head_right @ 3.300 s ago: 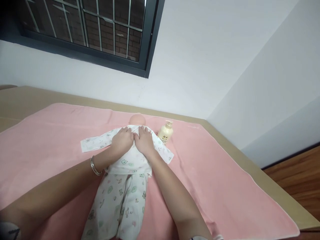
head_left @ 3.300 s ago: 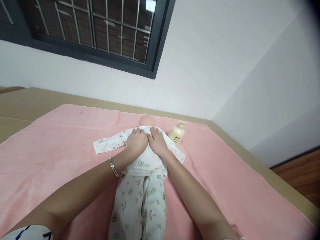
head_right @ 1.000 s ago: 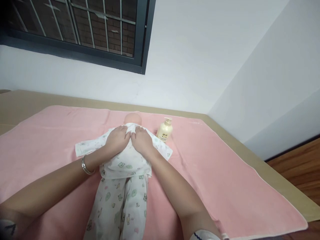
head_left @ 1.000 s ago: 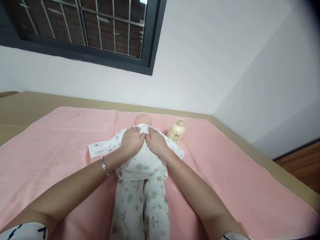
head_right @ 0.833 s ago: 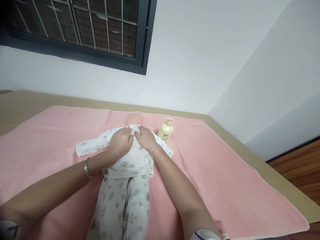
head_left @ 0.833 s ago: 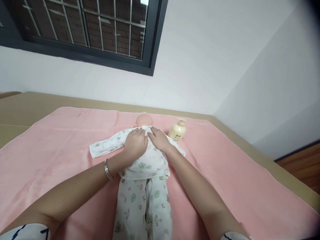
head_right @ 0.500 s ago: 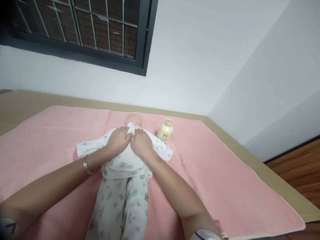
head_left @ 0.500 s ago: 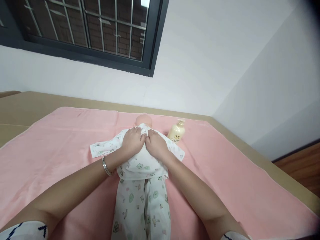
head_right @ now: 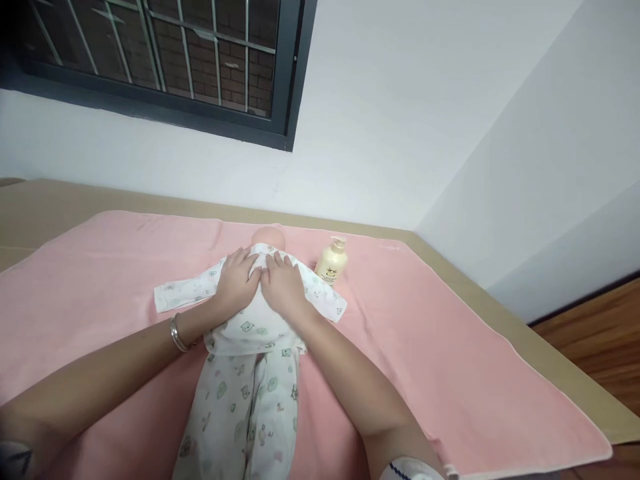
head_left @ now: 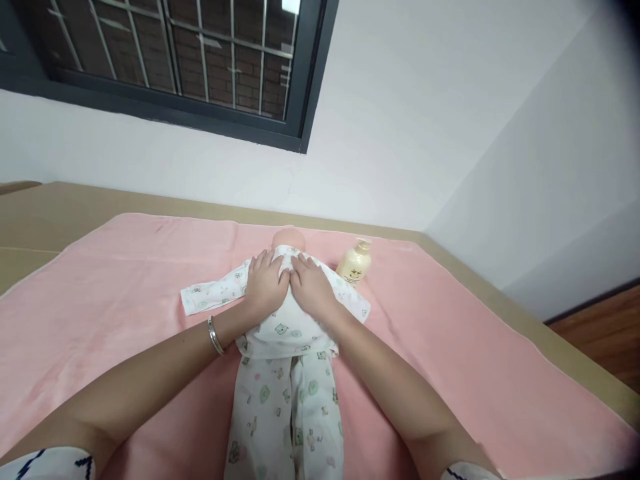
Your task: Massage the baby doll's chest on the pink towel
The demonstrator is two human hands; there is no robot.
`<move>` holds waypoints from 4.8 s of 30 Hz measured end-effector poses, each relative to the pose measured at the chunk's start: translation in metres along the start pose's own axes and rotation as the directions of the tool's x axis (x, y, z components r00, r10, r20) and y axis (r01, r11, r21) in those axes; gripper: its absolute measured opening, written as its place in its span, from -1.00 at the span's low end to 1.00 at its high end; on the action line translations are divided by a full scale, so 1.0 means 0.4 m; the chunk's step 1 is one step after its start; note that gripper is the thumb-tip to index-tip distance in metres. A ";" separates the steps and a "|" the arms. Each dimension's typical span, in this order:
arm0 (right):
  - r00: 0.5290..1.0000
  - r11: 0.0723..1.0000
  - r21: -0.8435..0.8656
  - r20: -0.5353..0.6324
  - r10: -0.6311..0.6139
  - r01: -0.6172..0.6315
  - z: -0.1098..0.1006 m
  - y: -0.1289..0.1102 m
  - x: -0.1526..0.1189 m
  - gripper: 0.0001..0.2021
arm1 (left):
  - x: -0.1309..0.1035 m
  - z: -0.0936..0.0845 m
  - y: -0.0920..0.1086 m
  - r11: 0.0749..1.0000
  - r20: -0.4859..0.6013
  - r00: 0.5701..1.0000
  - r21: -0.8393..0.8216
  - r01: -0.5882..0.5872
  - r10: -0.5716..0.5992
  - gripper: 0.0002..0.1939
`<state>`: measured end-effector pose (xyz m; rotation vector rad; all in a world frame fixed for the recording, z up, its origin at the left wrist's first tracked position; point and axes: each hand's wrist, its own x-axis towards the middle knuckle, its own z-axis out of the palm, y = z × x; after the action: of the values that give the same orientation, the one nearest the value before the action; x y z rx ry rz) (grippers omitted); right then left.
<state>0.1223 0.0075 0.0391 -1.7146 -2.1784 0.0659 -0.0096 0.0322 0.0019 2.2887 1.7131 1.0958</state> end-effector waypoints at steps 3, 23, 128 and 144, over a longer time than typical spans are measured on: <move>0.998 0.997 0.047 -0.017 0.060 -0.059 0.003 0.044 0.029 -0.54 | -0.011 0.008 0.002 0.998 -0.042 0.997 -0.032 -0.060 0.059 -0.53; 0.999 0.999 -0.042 0.044 -0.003 0.004 -0.030 0.042 0.022 -0.56 | -0.045 -0.029 0.064 0.986 0.122 0.982 0.067 -0.156 0.147 -0.51; 0.964 0.897 0.404 -0.115 0.241 -0.177 -0.380 0.293 -0.068 -0.31 | 0.177 -0.060 0.348 -0.469 0.665 0.740 -0.625 0.624 0.101 -0.13; 0.992 0.991 -0.099 0.072 0.100 -0.093 -0.327 0.239 -0.033 -0.57 | 0.207 -0.020 0.389 -0.560 0.713 0.699 -0.556 0.614 0.058 -0.14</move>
<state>0.2543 -0.0046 0.1328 -1.8994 -2.1841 0.0541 0.1210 0.0432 0.1197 0.3600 0.3796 0.9288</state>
